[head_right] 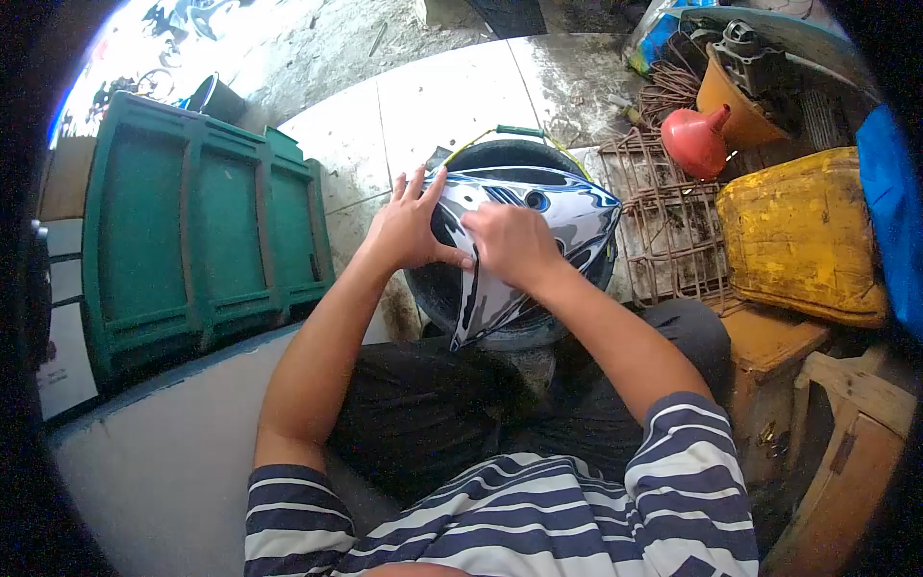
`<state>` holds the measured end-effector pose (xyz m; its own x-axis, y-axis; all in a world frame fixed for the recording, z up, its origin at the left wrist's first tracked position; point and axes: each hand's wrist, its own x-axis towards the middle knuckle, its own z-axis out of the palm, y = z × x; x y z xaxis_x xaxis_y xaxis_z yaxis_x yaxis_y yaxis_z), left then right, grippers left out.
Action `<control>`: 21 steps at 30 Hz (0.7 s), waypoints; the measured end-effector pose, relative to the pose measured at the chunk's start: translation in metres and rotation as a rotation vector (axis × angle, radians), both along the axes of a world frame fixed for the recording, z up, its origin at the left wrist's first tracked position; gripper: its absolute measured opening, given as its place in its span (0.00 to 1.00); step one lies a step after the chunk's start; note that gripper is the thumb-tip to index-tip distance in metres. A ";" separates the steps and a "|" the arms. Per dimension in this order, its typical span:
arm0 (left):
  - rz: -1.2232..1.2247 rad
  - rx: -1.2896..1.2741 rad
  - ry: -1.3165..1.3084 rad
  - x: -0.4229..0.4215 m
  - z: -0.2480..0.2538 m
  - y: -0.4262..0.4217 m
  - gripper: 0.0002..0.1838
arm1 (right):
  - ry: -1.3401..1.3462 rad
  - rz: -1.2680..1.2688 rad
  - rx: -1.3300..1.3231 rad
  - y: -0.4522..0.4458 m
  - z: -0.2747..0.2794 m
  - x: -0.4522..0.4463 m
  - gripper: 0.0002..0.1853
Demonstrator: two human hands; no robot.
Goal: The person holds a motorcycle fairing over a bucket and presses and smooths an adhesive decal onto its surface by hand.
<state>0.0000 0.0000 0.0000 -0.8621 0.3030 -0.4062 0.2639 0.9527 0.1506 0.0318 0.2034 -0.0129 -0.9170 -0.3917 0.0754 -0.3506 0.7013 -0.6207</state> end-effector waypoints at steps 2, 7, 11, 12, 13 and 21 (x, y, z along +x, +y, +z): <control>-0.010 -0.008 0.015 0.001 0.002 0.000 0.84 | 0.014 -0.056 0.002 0.005 -0.004 -0.006 0.08; -0.015 0.005 0.034 -0.002 -0.003 0.001 0.85 | -0.028 -0.038 -0.102 -0.001 -0.006 0.002 0.09; -0.006 -0.005 0.008 0.002 0.000 0.002 0.85 | 0.033 -0.076 -0.087 0.011 -0.013 -0.014 0.10; -0.009 -0.006 0.010 0.001 -0.002 0.001 0.85 | 0.023 -0.053 -0.026 0.009 -0.012 -0.011 0.09; -0.012 -0.005 0.015 -0.001 -0.003 0.000 0.85 | 0.017 -0.030 0.037 0.007 -0.010 -0.008 0.09; -0.004 0.039 0.045 -0.001 -0.011 -0.001 0.84 | 0.028 0.002 0.041 0.004 -0.003 -0.006 0.09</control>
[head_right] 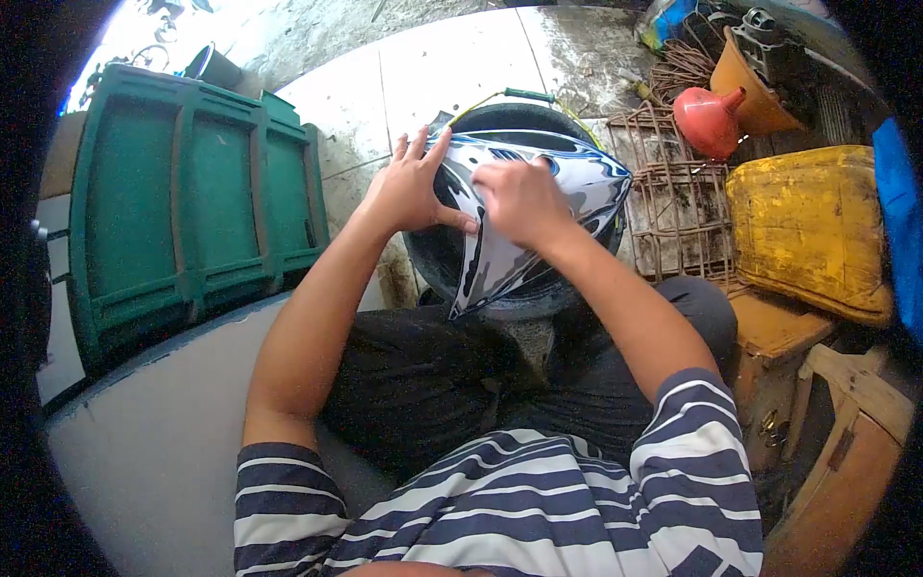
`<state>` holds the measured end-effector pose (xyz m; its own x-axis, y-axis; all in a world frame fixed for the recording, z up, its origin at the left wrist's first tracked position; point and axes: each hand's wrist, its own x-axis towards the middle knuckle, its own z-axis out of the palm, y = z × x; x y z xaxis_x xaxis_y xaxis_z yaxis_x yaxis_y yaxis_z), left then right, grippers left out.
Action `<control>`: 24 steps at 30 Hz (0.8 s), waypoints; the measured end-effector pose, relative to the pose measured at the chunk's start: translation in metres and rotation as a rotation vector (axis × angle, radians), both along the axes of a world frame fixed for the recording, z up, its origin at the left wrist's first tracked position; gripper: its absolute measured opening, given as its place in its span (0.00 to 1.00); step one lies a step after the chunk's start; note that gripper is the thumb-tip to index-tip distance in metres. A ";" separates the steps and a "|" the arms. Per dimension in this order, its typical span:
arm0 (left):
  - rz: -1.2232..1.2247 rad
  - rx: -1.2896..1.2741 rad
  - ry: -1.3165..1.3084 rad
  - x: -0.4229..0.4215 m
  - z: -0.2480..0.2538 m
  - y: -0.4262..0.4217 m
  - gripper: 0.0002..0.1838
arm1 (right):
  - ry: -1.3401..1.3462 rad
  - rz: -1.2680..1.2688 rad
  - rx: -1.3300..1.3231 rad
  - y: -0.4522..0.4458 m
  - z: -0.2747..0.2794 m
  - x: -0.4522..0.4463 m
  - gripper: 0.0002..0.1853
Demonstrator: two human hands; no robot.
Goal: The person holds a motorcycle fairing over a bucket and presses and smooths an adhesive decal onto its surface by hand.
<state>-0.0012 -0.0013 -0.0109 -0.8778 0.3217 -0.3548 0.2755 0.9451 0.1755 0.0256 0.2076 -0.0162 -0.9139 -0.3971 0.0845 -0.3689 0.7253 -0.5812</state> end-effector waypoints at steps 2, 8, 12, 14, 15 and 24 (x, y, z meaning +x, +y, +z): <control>-0.003 0.002 0.001 0.000 0.000 0.000 0.85 | -0.007 0.037 -0.051 -0.003 0.001 0.007 0.09; -0.008 0.005 -0.011 0.000 0.003 0.000 0.85 | -0.100 -0.034 -0.073 -0.001 0.000 0.003 0.10; -0.003 0.024 0.012 0.001 0.000 0.000 0.85 | 0.047 -0.062 0.052 0.005 -0.001 -0.002 0.10; 0.003 0.027 0.001 0.001 0.004 0.001 0.85 | 0.006 -0.060 -0.058 0.003 -0.007 0.000 0.09; -0.002 0.042 0.014 0.001 0.001 0.000 0.84 | -0.033 -0.030 -0.069 -0.002 -0.004 0.004 0.09; -0.020 0.042 0.018 0.000 -0.001 -0.002 0.84 | -0.093 -0.044 -0.005 -0.009 0.004 0.011 0.10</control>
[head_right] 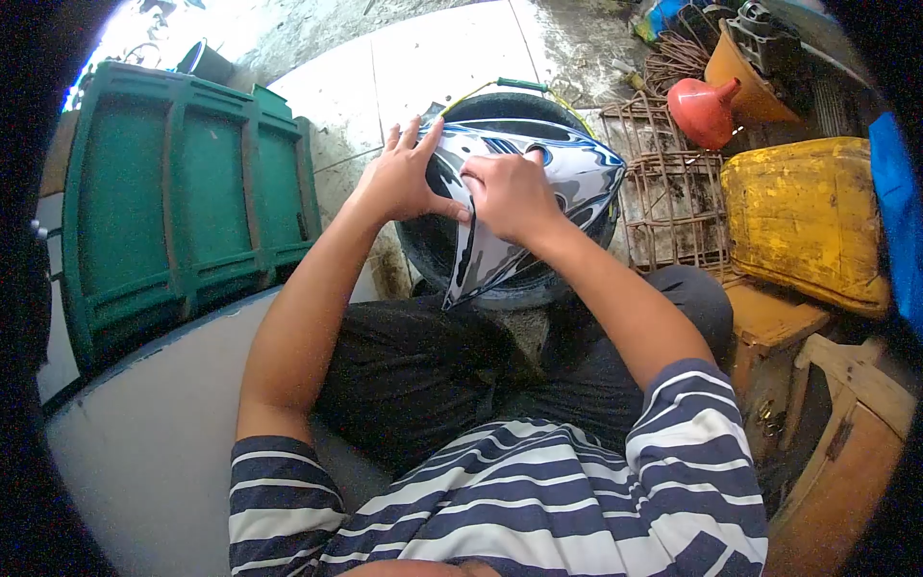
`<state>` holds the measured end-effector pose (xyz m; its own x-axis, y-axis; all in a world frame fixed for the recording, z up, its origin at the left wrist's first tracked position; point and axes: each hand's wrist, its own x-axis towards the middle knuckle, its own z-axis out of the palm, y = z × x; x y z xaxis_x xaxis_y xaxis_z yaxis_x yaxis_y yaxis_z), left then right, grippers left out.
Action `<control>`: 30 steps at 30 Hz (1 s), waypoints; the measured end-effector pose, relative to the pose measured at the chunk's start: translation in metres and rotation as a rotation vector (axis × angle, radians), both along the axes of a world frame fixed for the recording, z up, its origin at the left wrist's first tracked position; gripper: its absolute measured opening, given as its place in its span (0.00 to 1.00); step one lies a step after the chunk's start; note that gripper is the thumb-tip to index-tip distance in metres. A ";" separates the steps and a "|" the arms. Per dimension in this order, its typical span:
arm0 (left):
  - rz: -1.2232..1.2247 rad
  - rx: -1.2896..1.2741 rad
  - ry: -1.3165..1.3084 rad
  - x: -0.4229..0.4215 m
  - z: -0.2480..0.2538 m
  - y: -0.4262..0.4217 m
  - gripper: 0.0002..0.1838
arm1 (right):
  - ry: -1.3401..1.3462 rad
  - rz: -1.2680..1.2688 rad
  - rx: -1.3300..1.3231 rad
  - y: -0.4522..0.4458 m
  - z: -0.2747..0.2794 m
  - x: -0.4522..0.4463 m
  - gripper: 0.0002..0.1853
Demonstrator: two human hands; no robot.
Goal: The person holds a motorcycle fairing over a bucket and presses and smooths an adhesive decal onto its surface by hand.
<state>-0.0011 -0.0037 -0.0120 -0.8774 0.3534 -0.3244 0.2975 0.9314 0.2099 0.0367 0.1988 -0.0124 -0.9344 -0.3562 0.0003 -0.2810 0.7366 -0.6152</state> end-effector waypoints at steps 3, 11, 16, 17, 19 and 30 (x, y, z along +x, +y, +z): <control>0.005 0.000 0.006 0.001 -0.002 0.000 0.84 | 0.060 -0.048 0.015 0.009 -0.001 -0.011 0.11; 0.002 0.003 0.000 0.001 -0.004 0.001 0.85 | 0.062 -0.061 -0.043 0.008 -0.012 -0.009 0.11; 0.005 0.005 0.000 0.001 -0.003 0.000 0.85 | -0.022 -0.013 -0.058 0.002 0.003 -0.004 0.11; 0.006 0.008 -0.004 0.000 -0.003 0.000 0.85 | 0.040 -0.036 -0.011 0.007 -0.003 -0.009 0.11; 0.002 0.007 -0.009 0.001 -0.002 0.001 0.85 | 0.050 -0.042 -0.009 0.006 -0.004 -0.005 0.11; -0.017 -0.058 0.003 0.000 -0.003 0.001 0.85 | 0.025 -0.076 -0.102 -0.003 -0.002 0.001 0.11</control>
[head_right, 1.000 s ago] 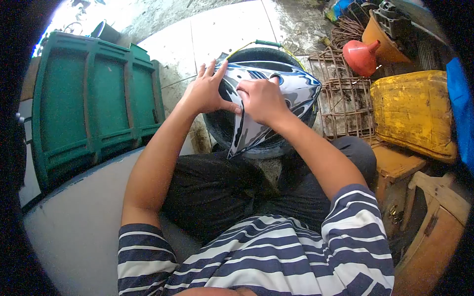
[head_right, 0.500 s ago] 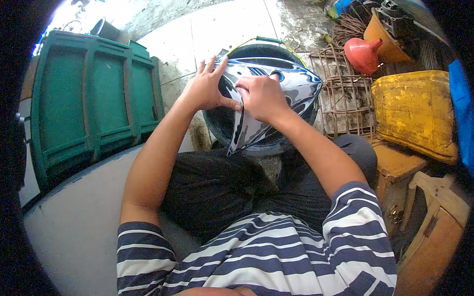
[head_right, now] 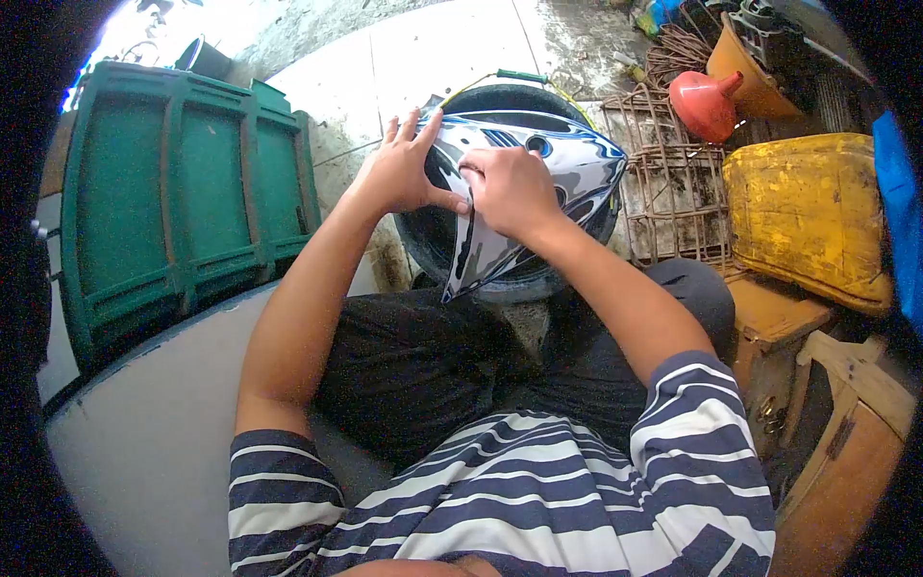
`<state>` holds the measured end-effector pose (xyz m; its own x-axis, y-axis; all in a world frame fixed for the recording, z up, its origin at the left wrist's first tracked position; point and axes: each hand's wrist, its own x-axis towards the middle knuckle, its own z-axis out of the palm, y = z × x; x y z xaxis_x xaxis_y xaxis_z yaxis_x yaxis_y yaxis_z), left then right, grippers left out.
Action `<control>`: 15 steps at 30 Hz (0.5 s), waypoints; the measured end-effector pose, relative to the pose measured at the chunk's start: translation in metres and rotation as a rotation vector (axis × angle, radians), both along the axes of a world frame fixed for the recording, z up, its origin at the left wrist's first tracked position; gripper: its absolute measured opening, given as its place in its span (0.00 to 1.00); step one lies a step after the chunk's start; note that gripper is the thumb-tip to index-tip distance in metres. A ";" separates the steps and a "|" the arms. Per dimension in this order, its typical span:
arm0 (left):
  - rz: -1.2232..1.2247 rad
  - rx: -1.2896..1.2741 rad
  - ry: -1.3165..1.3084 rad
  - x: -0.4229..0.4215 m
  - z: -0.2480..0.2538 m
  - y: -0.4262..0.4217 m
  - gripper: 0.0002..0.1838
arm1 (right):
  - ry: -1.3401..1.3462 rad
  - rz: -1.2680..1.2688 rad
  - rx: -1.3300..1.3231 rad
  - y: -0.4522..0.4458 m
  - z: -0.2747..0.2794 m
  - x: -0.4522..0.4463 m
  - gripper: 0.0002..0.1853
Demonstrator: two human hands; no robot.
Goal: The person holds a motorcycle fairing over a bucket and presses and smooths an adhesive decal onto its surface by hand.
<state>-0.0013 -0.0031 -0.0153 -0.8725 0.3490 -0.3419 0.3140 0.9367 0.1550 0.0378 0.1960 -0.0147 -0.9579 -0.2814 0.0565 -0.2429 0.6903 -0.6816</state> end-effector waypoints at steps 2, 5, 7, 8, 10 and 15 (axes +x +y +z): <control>0.010 0.007 -0.003 0.001 0.001 0.000 0.85 | 0.040 -0.041 0.073 0.005 -0.001 -0.005 0.10; 0.002 -0.007 0.000 0.001 -0.001 0.001 0.86 | 0.054 -0.025 0.001 0.001 -0.008 0.000 0.09; 0.002 -0.007 0.005 -0.001 -0.002 0.000 0.86 | 0.043 0.023 0.023 -0.003 0.005 0.008 0.09; 0.005 0.002 0.004 -0.001 -0.003 0.000 0.86 | 0.062 -0.003 0.055 -0.001 0.001 0.004 0.09; 0.003 0.008 0.002 0.001 -0.003 0.000 0.86 | 0.096 -0.063 0.117 0.007 -0.008 -0.008 0.09; 0.000 0.048 0.031 0.000 -0.005 -0.001 0.84 | 0.044 0.004 0.032 -0.006 0.006 0.009 0.11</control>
<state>-0.0011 -0.0045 -0.0204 -0.8827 0.3639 -0.2973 0.3190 0.9286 0.1895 0.0469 0.1903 -0.0084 -0.9536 -0.2876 0.0890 -0.2748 0.7107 -0.6476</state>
